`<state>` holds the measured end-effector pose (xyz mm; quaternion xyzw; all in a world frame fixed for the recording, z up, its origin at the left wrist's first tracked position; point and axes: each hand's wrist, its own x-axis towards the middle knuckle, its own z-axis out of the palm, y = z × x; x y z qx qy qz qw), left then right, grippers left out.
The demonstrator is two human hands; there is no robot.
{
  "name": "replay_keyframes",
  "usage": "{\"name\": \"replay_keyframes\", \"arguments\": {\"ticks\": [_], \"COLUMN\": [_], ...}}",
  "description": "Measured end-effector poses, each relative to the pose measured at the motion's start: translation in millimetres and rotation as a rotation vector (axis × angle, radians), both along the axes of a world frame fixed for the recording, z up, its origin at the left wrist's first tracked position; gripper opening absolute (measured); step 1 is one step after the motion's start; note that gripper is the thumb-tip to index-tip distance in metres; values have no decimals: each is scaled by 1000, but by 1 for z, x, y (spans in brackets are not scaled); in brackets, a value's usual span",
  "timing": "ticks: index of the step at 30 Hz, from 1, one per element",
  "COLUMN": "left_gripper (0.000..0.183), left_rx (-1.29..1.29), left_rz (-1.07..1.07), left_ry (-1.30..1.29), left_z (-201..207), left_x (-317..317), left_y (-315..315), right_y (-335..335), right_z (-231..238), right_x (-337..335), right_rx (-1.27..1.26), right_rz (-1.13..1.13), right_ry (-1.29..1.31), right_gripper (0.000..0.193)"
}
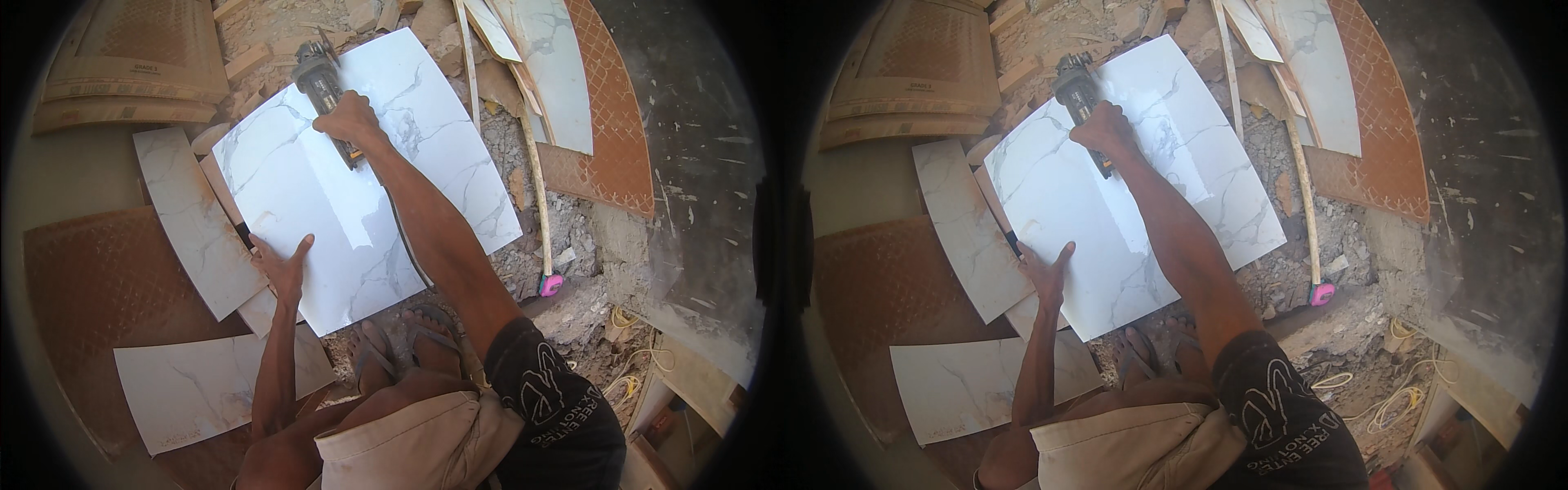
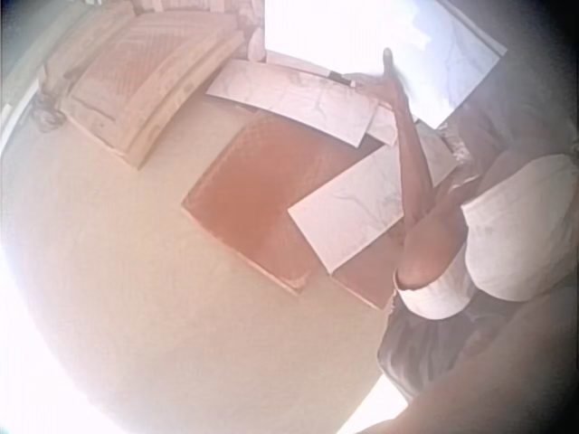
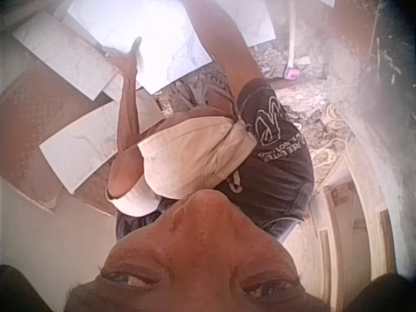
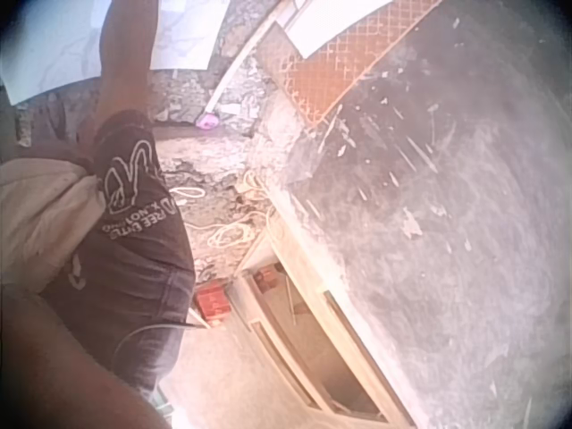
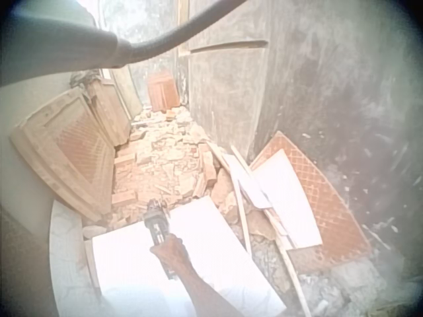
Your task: The person measures a white marble-patterned tile with a tape measure and marks it with a pencil. They then use a wooden straightedge to draw a straight line across the tile. Finally, they use an angle grinder to cut the tile along the marked line.
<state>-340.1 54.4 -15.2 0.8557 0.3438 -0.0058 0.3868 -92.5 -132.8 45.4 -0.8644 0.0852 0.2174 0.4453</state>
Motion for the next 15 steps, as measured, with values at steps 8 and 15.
{"name": "replay_keyframes", "arguments": {"ticks": [8, 15], "left_gripper": [141, 141], "left_rx": [8, 2], "left_rz": [-6, -3], "left_ry": [7, 14], "left_z": [3, 4], "left_x": [0, 0], "left_y": [-2, -2], "right_y": [-1, -2], "right_z": [-4, -7], "right_x": [1, 2], "right_rx": [4, 8], "right_rz": [20, 15], "right_ry": [28, 38], "right_gripper": [58, 62]}}
